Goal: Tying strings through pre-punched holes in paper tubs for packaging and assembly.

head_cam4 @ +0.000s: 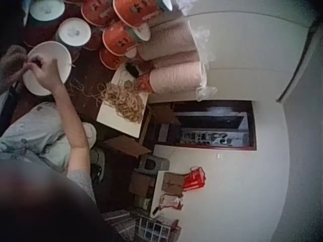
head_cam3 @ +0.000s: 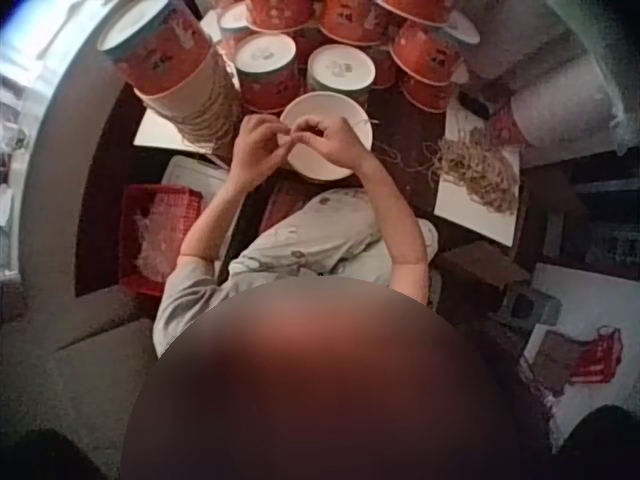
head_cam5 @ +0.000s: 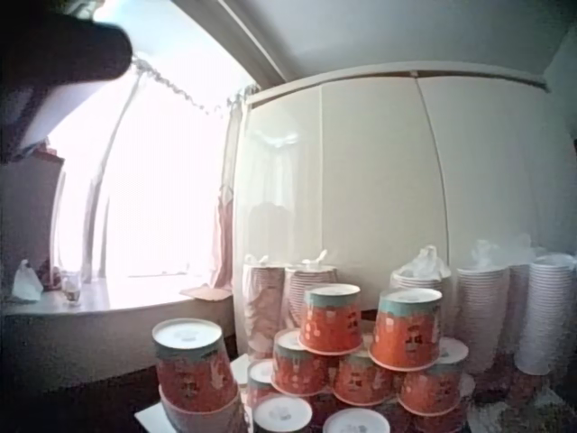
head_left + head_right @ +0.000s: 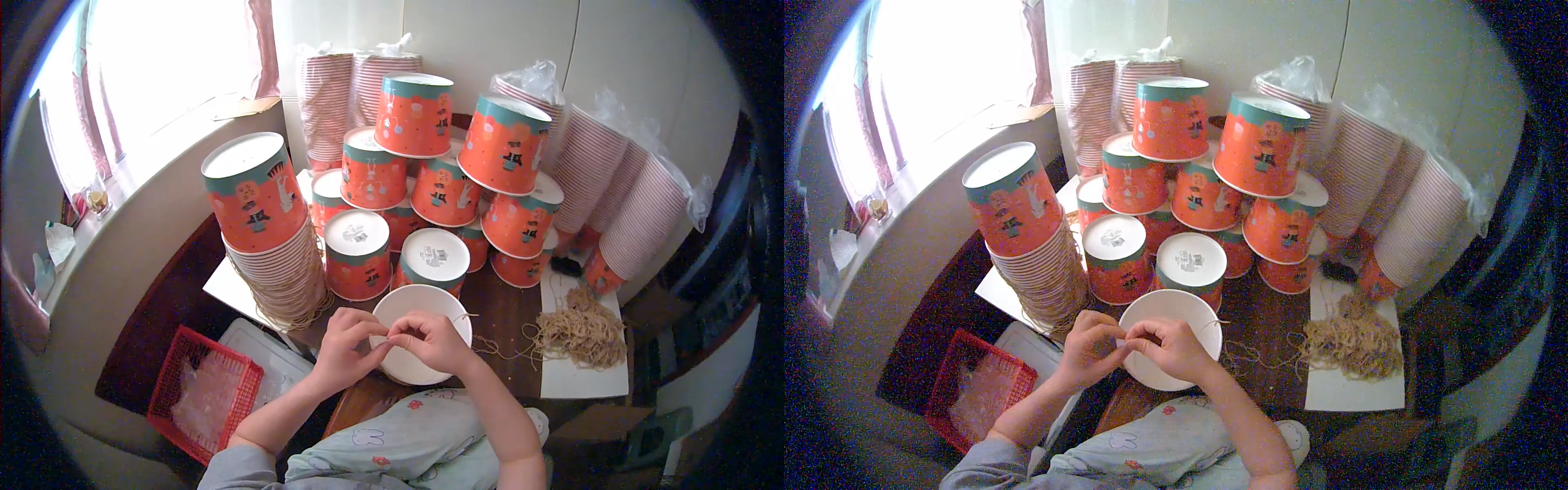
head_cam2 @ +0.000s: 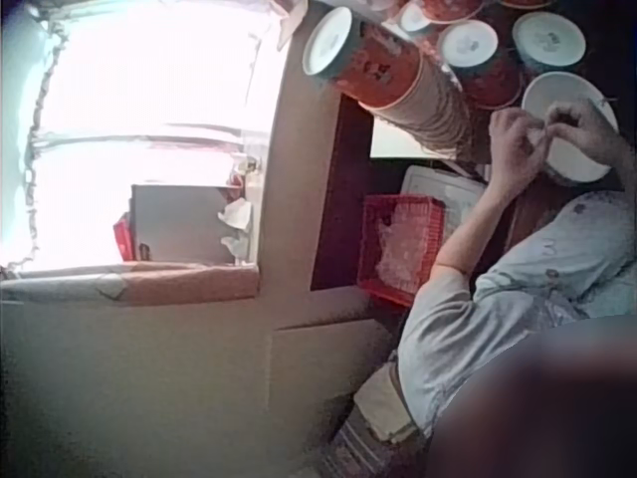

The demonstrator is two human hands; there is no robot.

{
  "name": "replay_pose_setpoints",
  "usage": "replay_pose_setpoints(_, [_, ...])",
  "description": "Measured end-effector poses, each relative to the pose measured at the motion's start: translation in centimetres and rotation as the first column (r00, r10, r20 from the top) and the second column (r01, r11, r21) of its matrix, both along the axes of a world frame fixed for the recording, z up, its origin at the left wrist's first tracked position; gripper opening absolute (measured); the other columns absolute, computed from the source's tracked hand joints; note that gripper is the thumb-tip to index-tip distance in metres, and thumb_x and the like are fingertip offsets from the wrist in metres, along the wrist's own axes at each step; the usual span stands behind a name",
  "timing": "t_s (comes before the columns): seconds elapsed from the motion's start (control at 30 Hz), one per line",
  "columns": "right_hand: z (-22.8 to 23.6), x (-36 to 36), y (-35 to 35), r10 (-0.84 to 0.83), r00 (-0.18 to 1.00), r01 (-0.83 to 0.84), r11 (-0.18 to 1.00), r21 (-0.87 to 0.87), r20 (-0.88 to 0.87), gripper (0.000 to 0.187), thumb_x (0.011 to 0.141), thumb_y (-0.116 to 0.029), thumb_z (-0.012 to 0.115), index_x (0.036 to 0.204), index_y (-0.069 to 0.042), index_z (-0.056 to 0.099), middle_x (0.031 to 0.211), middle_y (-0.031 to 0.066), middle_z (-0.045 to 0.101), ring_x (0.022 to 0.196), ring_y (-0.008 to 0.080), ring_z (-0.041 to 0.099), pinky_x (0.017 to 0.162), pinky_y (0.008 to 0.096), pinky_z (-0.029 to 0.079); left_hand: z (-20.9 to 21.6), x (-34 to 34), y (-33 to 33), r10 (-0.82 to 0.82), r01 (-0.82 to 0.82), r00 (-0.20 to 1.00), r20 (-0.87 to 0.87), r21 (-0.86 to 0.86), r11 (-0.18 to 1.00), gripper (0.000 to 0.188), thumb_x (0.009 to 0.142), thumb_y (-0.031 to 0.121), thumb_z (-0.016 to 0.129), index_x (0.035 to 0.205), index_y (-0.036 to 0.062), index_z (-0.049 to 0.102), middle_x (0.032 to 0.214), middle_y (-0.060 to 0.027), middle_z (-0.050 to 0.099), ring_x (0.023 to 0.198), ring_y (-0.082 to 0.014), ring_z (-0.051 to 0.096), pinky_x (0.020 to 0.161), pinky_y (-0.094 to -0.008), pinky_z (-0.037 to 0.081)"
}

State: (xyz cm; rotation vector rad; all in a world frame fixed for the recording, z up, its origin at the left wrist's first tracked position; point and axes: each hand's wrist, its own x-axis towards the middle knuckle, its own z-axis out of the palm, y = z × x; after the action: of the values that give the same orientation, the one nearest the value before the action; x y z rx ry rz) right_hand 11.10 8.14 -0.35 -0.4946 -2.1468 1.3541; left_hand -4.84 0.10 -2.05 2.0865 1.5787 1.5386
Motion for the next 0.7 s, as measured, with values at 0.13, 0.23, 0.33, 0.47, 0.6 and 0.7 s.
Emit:
replay_pose_setpoints(0.13, [0.2, 0.2, 0.1, -0.022, 0.999, 0.02, 0.999, 0.04, 0.034, 0.01, 0.08, -0.007, 0.059, 0.087, 0.001, 0.058, 0.077, 0.0011, 0.057, 0.069, 0.0053, 0.052, 0.06, 0.0195, 0.043, 0.4, 0.1, 0.1, 0.013, -0.013, 0.999, -0.036, -0.004, 1.0, 0.016, 0.064, 0.01, 0.069, 0.078, 0.0084, 0.061, 0.082, -0.0047, 0.056, 0.081, -0.022, 0.049, 0.073, -0.0315, 0.039])
replay_pose_setpoints(0.23, [0.2, 0.2, 0.1, -0.041, 0.999, 0.041, 0.999, 0.007, -0.002, 0.013, 0.079, -0.009, 0.058, 0.089, -0.002, 0.058, 0.078, 0.0062, 0.06, 0.067, 0.0109, 0.056, 0.06, 0.0251, 0.045, 0.4, -0.3, 0.2, -0.022, 0.022, 1.0, 0.013, -0.042, 0.999, 0.013, 0.065, 0.009, 0.068, 0.076, 0.0079, 0.061, 0.077, -0.0047, 0.056, 0.077, -0.0211, 0.051, 0.069, -0.031, 0.04])
replay_pose_setpoints(0.33, [-0.4, 0.2, 0.4, -0.072, 0.985, 0.065, 0.997, -0.05, -0.16, 0.016, 0.08, -0.008, 0.057, 0.094, -0.002, 0.053, 0.078, 0.0053, 0.059, 0.071, 0.0122, 0.056, 0.063, 0.0256, 0.045, 0.0, -0.5, 0.3, -0.072, 0.077, 0.996, 0.061, -0.081, 0.994, 0.011, 0.067, 0.009, 0.067, 0.076, 0.0072, 0.06, 0.073, -0.0049, 0.057, 0.073, -0.0206, 0.052, 0.066, -0.0307, 0.042])
replay_pose_setpoints(0.47, [-0.2, 0.6, 0.6, -0.032, 0.991, 0.011, 0.987, -0.159, -0.132, 0.019, 0.082, -0.005, 0.054, 0.099, -0.003, 0.047, 0.084, 0.0035, 0.051, 0.075, 0.0103, 0.051, 0.066, 0.0237, 0.044, -0.4, -0.7, 0.1, -0.036, 0.046, 0.996, 0.077, -0.134, 0.99, 0.008, 0.069, 0.008, 0.065, 0.074, 0.0063, 0.06, 0.073, -0.0048, 0.057, 0.072, -0.021, 0.052, 0.065, -0.0312, 0.042])
replay_pose_setpoints(0.6, [1.5, 0.0, -0.8, -0.129, 0.984, 0.066, 0.902, 0.426, 0.123, 0.024, 0.079, -0.013, 0.059, 0.1, -0.005, 0.052, 0.085, 0.007, 0.052, 0.074, 0.0159, 0.053, 0.065, 0.0271, 0.044, 0.0, -1.4, 0.1, -0.034, 0.038, 0.999, 0.038, -0.117, 0.992, 0.009, 0.069, 0.009, 0.065, 0.074, 0.006, 0.059, 0.073, -0.005, 0.057, 0.073, -0.0218, 0.052, 0.065, -0.0315, 0.041])
replay_pose_setpoints(0.7, [0.1, 0.0, -0.5, -0.166, 0.984, 0.105, 0.846, 0.523, 0.07, 0.016, 0.076, -0.015, 0.061, 0.086, -0.004, 0.06, 0.078, 0.0091, 0.054, 0.068, 0.0221, 0.055, 0.061, 0.0303, 0.045, 0.6, -1.3, 0.1, -0.062, 0.06, 0.998, -0.02, -0.086, 0.995, 0.011, 0.069, 0.01, 0.066, 0.076, 0.0066, 0.058, 0.074, -0.0046, 0.056, 0.075, -0.0224, 0.051, 0.067, -0.032, 0.04])
